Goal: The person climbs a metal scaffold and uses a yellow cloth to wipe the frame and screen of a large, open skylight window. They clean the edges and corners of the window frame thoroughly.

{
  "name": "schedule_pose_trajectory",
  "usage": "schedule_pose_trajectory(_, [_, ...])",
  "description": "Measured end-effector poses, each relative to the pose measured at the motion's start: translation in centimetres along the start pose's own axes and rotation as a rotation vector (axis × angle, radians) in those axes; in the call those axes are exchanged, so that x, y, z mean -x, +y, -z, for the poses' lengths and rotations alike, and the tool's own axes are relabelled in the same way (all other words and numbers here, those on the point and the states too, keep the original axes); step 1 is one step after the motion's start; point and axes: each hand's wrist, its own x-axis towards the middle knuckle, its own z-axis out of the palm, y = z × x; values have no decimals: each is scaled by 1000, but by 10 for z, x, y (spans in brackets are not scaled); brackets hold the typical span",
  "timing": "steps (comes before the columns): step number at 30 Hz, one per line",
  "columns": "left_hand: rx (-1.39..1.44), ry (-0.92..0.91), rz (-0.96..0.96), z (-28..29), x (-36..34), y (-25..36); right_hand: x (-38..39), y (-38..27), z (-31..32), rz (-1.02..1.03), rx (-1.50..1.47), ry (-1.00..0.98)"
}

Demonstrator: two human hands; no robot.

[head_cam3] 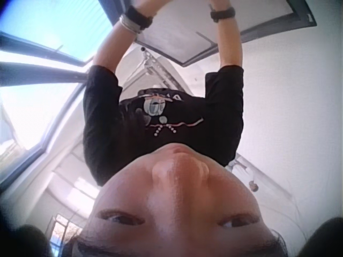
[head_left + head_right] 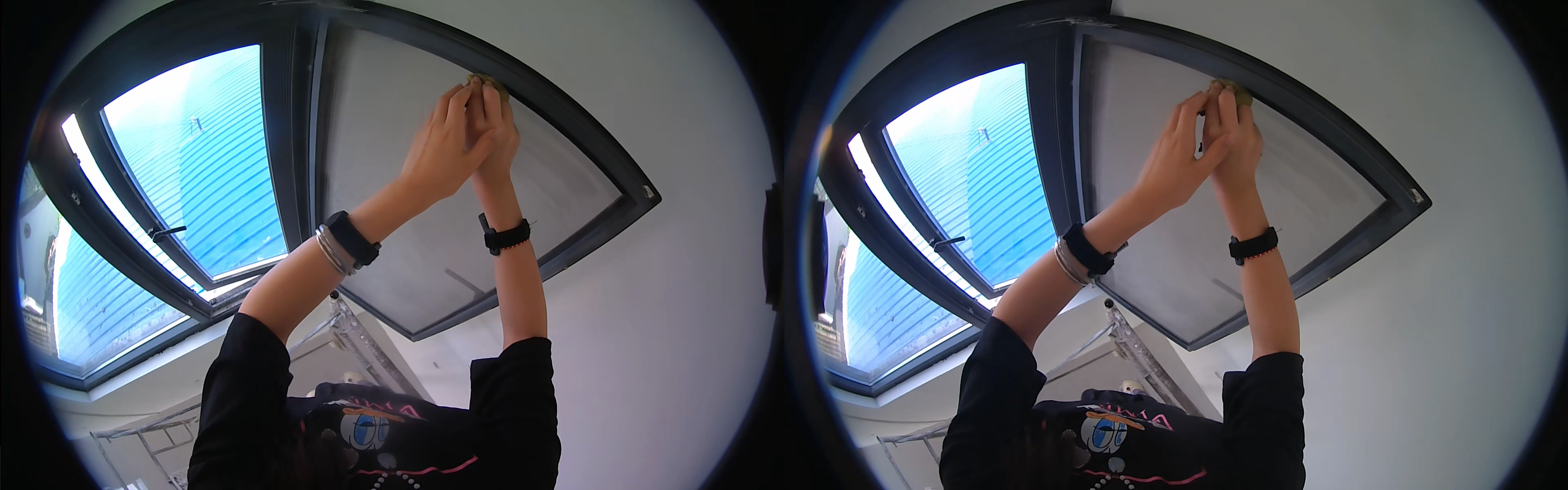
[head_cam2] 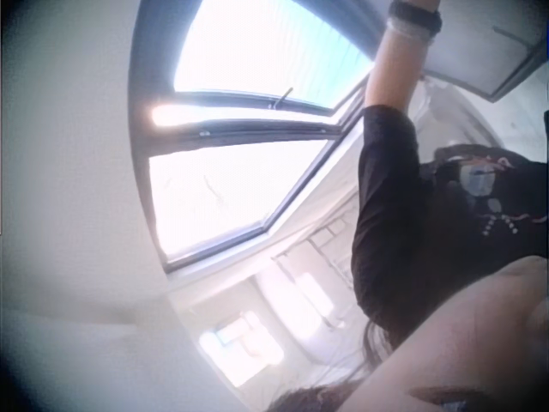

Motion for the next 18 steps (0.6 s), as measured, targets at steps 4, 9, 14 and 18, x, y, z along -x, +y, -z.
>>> schedule_pose_trajectory(4, [16,68,-11,4,-3,-13,-9,-10,-13,44,-62,57])
schedule_pose_trajectory(9, [53,94,74,14,-6,-23,-16,-24,-25,67,-157,45])
schedule_pose_trajectory(14, [111,114,160,19,-10,-34,-24,-36,-36,86,-212,8])
schedule_pose_trajectory(18, [49,134,177,32,-13,-44,-28,-51,-50,105,-181,-52])
